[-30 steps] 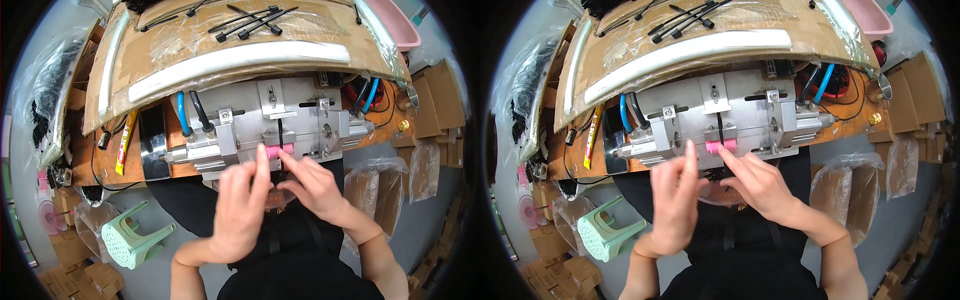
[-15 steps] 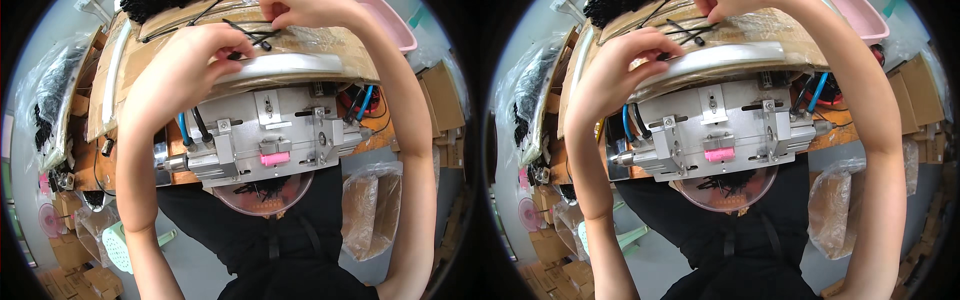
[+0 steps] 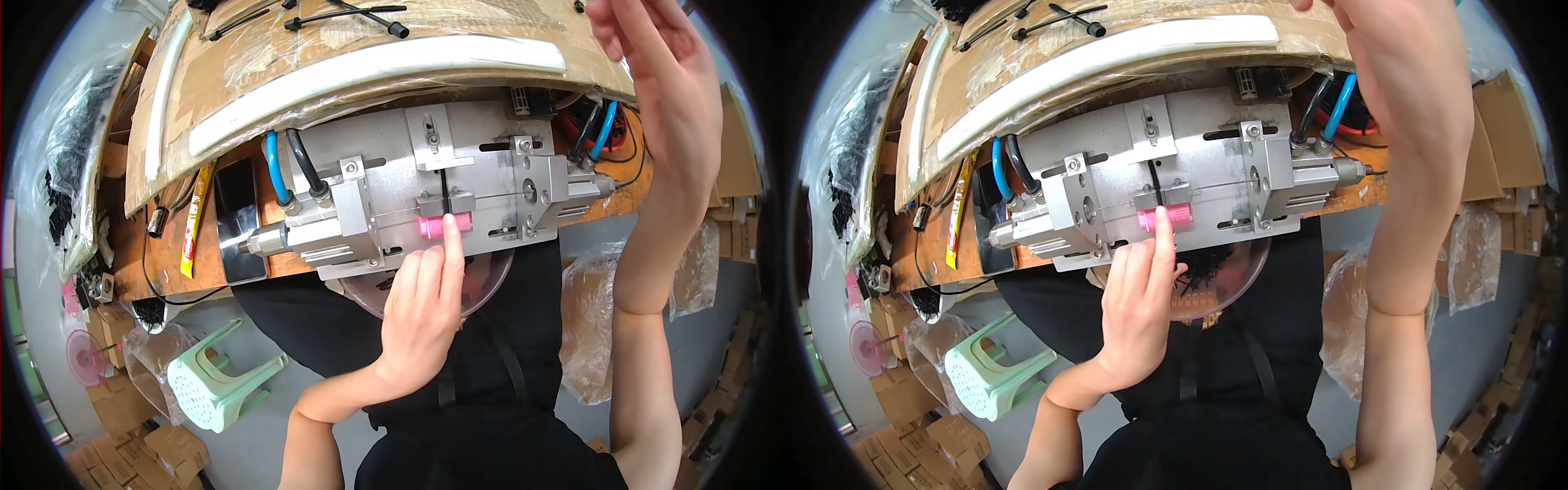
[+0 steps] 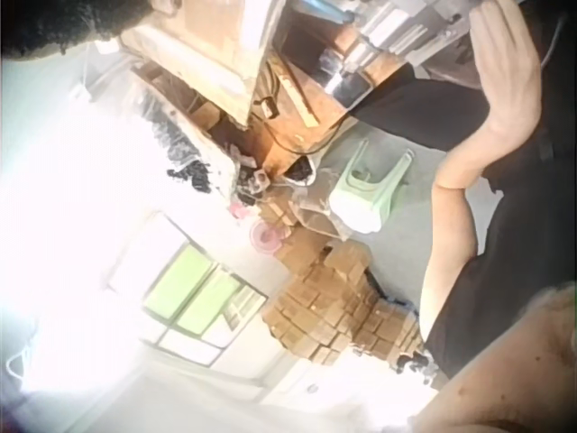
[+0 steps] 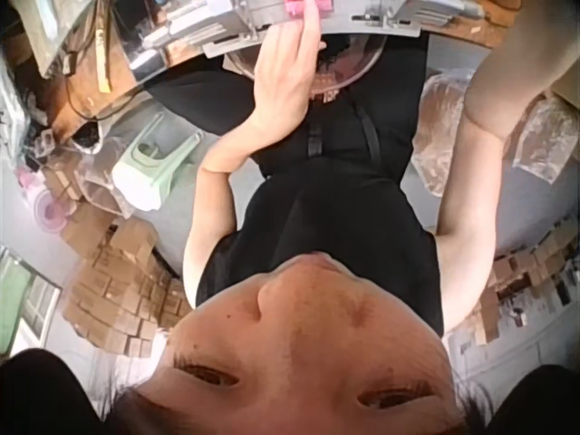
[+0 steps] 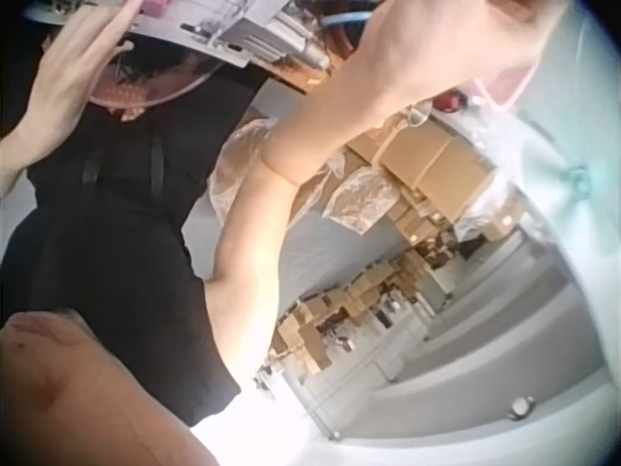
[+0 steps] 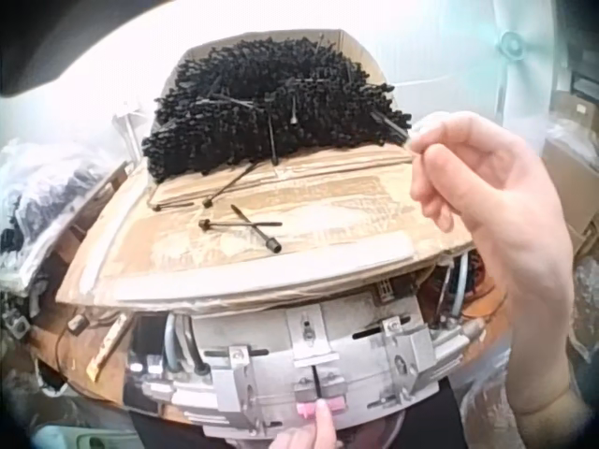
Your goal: The person repeatedly picks up black cable ties and inserts them into a silver mechanical device with pink rollers. They manipulate the ties through the machine, likely crimping or securing them, and then place the finished items into a pink bowl below. The process is repetitive and involves handling the ties one at a time.
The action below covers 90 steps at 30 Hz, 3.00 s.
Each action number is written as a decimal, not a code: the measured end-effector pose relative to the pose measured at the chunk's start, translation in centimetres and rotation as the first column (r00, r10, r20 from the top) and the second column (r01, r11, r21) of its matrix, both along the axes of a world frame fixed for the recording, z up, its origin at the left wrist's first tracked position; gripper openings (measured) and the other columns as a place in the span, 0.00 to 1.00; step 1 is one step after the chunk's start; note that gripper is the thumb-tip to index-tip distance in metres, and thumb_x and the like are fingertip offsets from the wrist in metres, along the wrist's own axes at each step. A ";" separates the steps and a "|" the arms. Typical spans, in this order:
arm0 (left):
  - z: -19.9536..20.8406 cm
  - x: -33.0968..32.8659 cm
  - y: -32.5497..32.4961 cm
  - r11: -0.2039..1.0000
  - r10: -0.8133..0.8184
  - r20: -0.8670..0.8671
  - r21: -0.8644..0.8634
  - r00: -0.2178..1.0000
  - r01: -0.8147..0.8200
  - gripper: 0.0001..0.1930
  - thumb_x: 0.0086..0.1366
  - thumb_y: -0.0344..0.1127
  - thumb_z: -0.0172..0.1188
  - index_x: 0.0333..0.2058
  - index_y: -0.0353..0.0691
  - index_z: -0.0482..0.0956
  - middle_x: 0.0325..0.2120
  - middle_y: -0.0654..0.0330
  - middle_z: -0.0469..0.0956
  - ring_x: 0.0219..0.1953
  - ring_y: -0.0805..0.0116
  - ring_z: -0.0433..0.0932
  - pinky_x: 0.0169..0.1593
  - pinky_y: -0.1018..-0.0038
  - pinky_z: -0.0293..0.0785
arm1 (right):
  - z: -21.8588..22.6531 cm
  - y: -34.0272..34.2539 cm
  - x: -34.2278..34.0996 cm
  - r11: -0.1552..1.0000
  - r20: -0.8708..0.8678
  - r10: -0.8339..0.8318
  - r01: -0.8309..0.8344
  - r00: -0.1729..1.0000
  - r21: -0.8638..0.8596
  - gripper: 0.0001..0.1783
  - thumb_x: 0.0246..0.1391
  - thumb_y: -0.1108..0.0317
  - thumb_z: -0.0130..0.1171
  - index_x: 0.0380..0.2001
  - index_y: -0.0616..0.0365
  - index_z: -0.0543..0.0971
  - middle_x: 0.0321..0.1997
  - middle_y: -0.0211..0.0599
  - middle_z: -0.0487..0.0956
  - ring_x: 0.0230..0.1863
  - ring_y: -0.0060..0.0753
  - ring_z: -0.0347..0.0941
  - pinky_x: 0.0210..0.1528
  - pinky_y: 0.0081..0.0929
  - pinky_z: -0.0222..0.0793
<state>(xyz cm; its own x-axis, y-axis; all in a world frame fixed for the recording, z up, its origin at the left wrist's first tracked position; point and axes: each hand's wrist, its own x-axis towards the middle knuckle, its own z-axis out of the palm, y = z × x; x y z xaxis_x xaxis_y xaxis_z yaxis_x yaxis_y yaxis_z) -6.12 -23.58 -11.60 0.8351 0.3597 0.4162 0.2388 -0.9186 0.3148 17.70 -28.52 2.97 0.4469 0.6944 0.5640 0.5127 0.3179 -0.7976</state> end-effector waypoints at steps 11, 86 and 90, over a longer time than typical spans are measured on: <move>-0.6 -0.4 -0.1 1.000 0.019 -0.096 -0.018 0.995 -0.020 0.35 0.50 0.21 0.60 0.61 0.26 0.65 0.32 0.59 0.68 0.36 0.64 0.70 0.41 0.72 0.72 | -8.2 -4.7 -7.8 0.965 0.221 -0.247 0.259 0.944 -0.028 0.22 0.50 0.81 0.63 0.50 0.70 0.74 0.38 0.41 0.80 0.32 0.25 0.73 0.35 0.21 0.71; 11.3 10.8 25.4 0.995 -0.066 -0.001 0.077 0.998 0.066 0.15 0.56 0.20 0.63 0.42 0.41 0.78 0.26 0.60 0.75 0.30 0.70 0.74 0.39 0.75 0.73 | -3.0 3.0 13.3 0.586 0.865 -0.316 0.797 0.390 -0.146 0.11 0.60 0.65 0.57 0.40 0.61 0.75 0.28 0.46 0.77 0.29 0.41 0.73 0.34 0.34 0.68; 9.9 6.5 16.6 0.999 -0.035 0.311 0.043 0.950 0.023 0.29 0.57 0.20 0.62 0.58 0.44 0.73 0.29 0.60 0.73 0.30 0.69 0.71 0.39 0.73 0.72 | -3.5 1.4 16.2 0.762 0.754 -0.151 0.561 0.639 -0.323 0.11 0.62 0.65 0.56 0.40 0.62 0.77 0.29 0.37 0.77 0.31 0.28 0.73 0.33 0.26 0.66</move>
